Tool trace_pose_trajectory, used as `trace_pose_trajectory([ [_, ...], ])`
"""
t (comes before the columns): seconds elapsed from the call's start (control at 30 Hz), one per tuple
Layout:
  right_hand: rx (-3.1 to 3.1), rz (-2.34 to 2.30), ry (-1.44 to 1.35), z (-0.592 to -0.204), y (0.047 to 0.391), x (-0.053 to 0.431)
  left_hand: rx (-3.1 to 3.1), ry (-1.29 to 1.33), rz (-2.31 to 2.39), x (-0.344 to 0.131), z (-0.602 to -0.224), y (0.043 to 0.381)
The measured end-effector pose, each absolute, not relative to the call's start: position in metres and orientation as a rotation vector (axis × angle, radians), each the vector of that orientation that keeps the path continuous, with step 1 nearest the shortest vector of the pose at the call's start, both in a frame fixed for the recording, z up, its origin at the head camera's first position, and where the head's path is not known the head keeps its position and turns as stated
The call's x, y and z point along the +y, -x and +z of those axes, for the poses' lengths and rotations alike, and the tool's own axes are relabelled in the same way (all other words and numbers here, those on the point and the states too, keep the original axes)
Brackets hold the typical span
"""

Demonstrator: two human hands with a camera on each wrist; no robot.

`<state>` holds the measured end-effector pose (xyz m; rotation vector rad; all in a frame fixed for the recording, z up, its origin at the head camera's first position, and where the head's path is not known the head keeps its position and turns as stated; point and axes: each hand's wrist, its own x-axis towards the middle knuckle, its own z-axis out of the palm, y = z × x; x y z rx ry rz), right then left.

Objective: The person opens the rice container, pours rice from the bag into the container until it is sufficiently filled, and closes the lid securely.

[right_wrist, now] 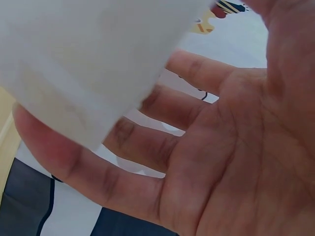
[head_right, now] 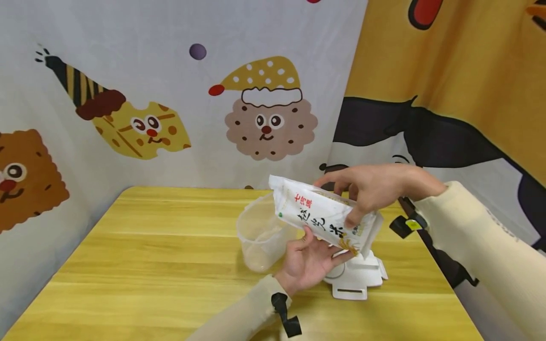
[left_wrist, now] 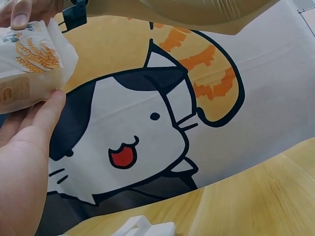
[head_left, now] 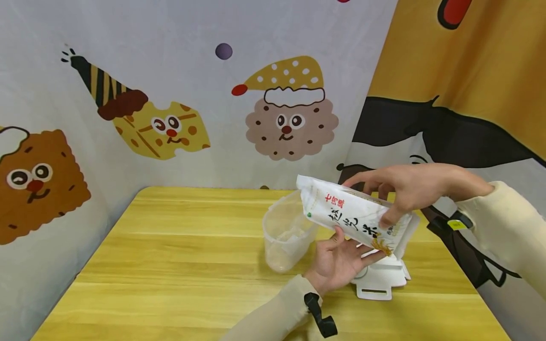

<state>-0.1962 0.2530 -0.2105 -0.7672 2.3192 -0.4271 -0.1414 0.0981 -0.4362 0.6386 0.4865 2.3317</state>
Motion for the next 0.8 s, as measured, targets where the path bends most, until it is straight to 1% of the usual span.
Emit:
trace_pose_trajectory([
  [0.8, 2.311, -0.444, 0.722, -0.2021, 0.194, 0.251, 0.484, -0.627, 2.357, 0.0991, -0.4308, 0.1379],
])
